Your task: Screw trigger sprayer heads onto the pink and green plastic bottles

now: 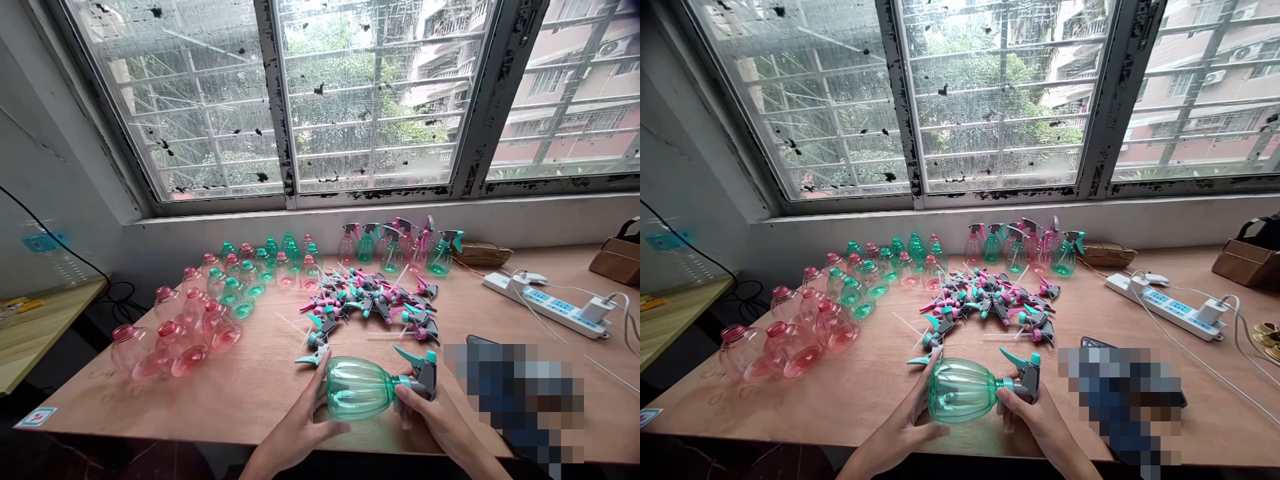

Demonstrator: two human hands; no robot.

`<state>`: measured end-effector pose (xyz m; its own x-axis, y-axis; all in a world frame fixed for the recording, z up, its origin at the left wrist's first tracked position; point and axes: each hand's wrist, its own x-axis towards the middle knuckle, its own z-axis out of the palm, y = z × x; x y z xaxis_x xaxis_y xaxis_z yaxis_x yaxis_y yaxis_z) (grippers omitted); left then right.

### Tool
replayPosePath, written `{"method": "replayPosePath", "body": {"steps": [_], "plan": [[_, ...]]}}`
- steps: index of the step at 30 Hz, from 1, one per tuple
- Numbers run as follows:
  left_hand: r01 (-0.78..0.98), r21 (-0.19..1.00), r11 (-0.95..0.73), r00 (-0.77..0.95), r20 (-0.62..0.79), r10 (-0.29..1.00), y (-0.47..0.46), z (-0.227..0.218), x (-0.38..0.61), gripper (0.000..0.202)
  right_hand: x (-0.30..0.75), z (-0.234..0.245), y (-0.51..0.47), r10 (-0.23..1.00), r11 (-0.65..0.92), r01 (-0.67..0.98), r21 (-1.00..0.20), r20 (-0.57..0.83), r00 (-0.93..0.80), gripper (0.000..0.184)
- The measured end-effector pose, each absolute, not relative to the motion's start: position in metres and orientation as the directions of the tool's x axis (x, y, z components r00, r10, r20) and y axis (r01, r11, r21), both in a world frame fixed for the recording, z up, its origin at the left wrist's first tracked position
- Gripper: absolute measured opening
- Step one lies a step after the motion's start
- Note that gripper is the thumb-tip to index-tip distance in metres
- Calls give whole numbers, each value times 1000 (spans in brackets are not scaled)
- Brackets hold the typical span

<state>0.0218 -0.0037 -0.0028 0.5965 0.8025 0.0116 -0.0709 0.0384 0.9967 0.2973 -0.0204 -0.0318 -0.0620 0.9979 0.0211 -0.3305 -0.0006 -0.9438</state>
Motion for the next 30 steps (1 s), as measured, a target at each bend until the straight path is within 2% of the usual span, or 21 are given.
{"method": "replayPosePath", "body": {"steps": [6,12,19,30], "plan": [[-75,996,39,605,14,796,-3,-6,21,114,297,-36,-19,998,1,-338,-941,23,-62,40],[-88,995,38,609,23,793,-2,-9,21,106,298,-38,-20,998,10,-338,-941,31,-58,39],[-73,997,26,600,23,800,-5,-3,22,115,300,-44,-16,998,20,-334,-942,41,-56,36],[-65,997,32,607,14,794,-3,-10,19,112,300,-40,-19,998,6,-344,-939,28,-58,40]]}}
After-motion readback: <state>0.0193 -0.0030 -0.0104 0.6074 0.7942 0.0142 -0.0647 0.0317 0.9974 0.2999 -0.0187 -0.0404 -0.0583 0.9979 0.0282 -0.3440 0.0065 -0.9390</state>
